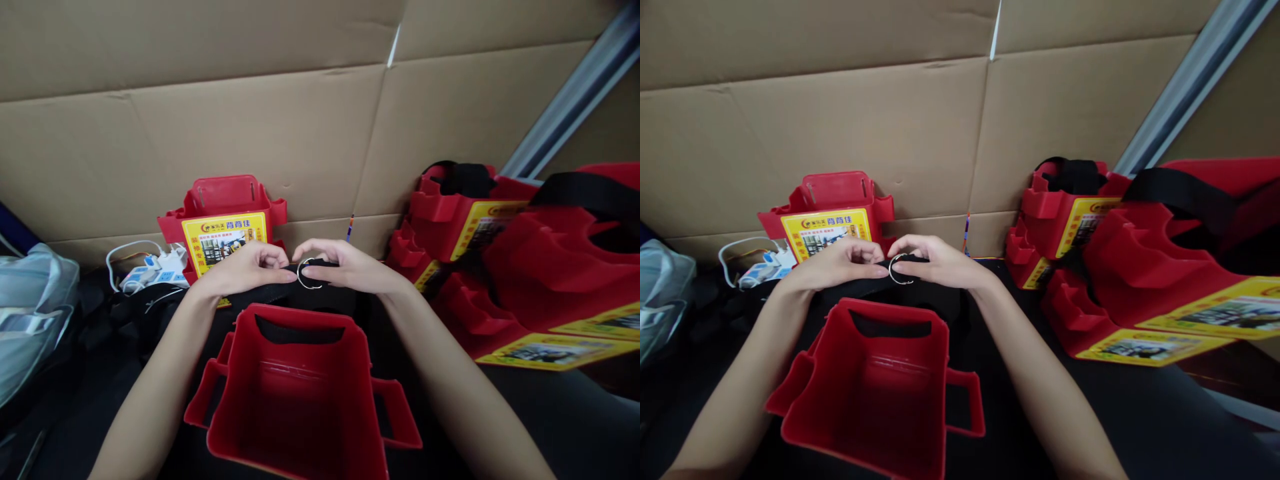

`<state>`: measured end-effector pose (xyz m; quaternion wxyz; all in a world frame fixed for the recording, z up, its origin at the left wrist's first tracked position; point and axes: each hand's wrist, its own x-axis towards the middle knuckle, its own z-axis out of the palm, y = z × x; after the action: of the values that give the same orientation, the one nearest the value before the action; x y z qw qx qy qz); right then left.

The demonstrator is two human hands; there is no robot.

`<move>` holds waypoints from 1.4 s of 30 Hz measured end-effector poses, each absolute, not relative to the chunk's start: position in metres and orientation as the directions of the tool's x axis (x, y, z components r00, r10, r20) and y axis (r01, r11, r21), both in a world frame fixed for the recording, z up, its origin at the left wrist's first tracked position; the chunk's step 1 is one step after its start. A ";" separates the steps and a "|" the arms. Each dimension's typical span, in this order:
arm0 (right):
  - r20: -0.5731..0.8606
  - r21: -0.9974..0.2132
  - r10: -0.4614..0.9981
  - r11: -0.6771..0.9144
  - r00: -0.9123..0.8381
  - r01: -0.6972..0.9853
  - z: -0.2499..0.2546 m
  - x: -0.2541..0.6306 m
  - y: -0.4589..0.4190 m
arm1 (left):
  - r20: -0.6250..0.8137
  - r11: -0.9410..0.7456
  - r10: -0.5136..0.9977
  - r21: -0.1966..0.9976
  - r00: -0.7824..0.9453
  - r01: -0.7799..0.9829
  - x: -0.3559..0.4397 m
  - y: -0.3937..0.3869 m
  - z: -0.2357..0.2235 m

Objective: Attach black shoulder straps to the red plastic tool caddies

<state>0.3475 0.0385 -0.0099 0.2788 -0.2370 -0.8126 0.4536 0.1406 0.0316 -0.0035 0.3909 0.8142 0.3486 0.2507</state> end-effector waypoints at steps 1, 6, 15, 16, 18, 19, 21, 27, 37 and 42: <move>0.223 -0.869 0.649 0.470 -0.727 0.153 -0.011 0.346 0.040 | 0.120 -0.446 0.764 0.808 0.634 0.384 0.139 0.033 -0.004; 0.202 -0.867 0.673 0.461 -0.711 0.190 -0.017 0.343 0.047 | 0.155 -0.491 0.767 0.766 0.623 0.414 0.136 0.036 -0.006; 0.338 -0.841 0.694 0.526 -0.635 0.127 -0.022 0.338 0.052 | 0.107 -0.438 0.757 0.815 0.645 0.380 0.149 0.036 -0.013; 0.340 -0.834 0.700 0.533 -0.628 0.142 -0.022 0.339 0.052 | 0.102 -0.426 0.767 0.819 0.633 0.385 0.149 0.036 -0.013; 0.325 -0.824 0.693 0.541 -0.643 0.167 -0.022 0.340 0.053 | 0.082 -0.412 0.769 0.822 0.634 0.393 0.148 0.037 -0.015; 0.309 -0.820 0.684 0.543 -0.661 0.178 -0.022 0.341 0.053 | 0.072 -0.407 0.765 0.824 0.640 0.394 0.148 0.037 -0.015; 0.266 -0.809 0.662 0.549 -0.701 0.212 -0.021 0.345 0.053 | 0.061 -0.405 0.760 0.823 0.647 0.398 0.146 0.037 -0.015; 0.160 -0.730 0.704 0.557 -0.692 0.397 -0.015 0.363 0.051 | 0.018 -0.387 0.763 0.814 0.647 0.434 0.131 0.038 -0.013; 0.022 -0.692 0.769 0.472 -0.638 0.546 -0.012 0.413 0.064 | 0.065 -0.360 0.852 0.793 0.520 0.491 0.107 0.041 -0.010; 0.142 -0.417 0.869 0.486 -0.473 0.768 -0.015 0.439 0.084 | 0.144 -0.418 0.881 0.685 0.452 0.597 0.085 0.037 -0.001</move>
<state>0.4393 0.0839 -0.0148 0.1696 -0.4844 -0.8452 0.1493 0.0845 0.0366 -0.0014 0.2825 0.8037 0.4595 0.2512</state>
